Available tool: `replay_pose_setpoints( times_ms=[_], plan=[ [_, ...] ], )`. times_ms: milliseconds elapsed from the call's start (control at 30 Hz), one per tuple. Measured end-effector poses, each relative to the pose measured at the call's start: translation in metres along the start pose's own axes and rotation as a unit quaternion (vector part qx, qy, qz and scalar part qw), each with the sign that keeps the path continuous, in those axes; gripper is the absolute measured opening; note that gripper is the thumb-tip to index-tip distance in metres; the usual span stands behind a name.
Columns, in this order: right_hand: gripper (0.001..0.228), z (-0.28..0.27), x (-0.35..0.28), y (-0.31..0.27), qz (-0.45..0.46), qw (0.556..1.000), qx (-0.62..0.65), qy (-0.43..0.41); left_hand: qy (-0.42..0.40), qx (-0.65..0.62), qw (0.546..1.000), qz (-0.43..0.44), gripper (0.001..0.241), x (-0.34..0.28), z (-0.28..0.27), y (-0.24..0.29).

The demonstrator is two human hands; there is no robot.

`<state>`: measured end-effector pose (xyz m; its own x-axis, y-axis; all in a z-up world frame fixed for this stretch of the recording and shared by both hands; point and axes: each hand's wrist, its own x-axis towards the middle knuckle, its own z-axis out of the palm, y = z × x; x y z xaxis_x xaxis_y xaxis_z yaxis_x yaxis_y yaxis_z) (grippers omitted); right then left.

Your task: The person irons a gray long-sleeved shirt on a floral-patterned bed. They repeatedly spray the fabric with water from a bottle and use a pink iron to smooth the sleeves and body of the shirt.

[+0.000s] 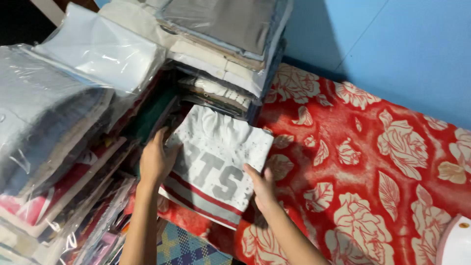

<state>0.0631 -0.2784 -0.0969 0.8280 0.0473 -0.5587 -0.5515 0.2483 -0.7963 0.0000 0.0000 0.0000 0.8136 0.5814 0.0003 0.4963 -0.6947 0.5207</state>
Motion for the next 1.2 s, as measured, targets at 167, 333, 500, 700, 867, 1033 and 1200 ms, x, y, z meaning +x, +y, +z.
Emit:
replay_pose_setpoints(
  times_ms=[167,333,500,700,867,1033,1200],
  plan=[
    [0.068,-0.004,0.03,0.109,0.01,0.996,-0.086,-0.033,0.104,0.07,0.988,0.093,0.064,-0.016,0.09,-0.078],
    [0.047,-0.01,-0.002,0.131,-0.013,0.988,-0.15,-0.014,0.202,-0.002,0.977,-0.069,0.068,-0.065,0.121,-0.101],
    [0.066,0.011,-0.03,0.095,0.001,0.938,-0.337,-0.08,0.348,0.0,0.918,-0.191,0.069,-0.069,0.132,-0.09],
    [0.056,-0.003,-0.031,0.107,-0.105,0.944,-0.274,-0.154,0.434,-0.156,0.875,-0.148,0.066,-0.056,0.132,-0.092],
    [0.059,-0.045,-0.033,0.122,-0.144,0.924,-0.338,-0.108,0.431,-0.017,0.899,-0.079,0.059,-0.088,0.11,-0.06],
    [0.057,-0.167,-0.02,0.036,-0.193,0.943,-0.269,-0.029,0.197,0.243,0.949,-0.037,0.094,-0.103,0.107,-0.017],
    [0.059,-0.389,-0.069,-0.114,-0.348,0.637,-0.546,0.419,0.302,0.159,0.928,0.148,0.059,-0.09,0.184,0.004]
  ],
)
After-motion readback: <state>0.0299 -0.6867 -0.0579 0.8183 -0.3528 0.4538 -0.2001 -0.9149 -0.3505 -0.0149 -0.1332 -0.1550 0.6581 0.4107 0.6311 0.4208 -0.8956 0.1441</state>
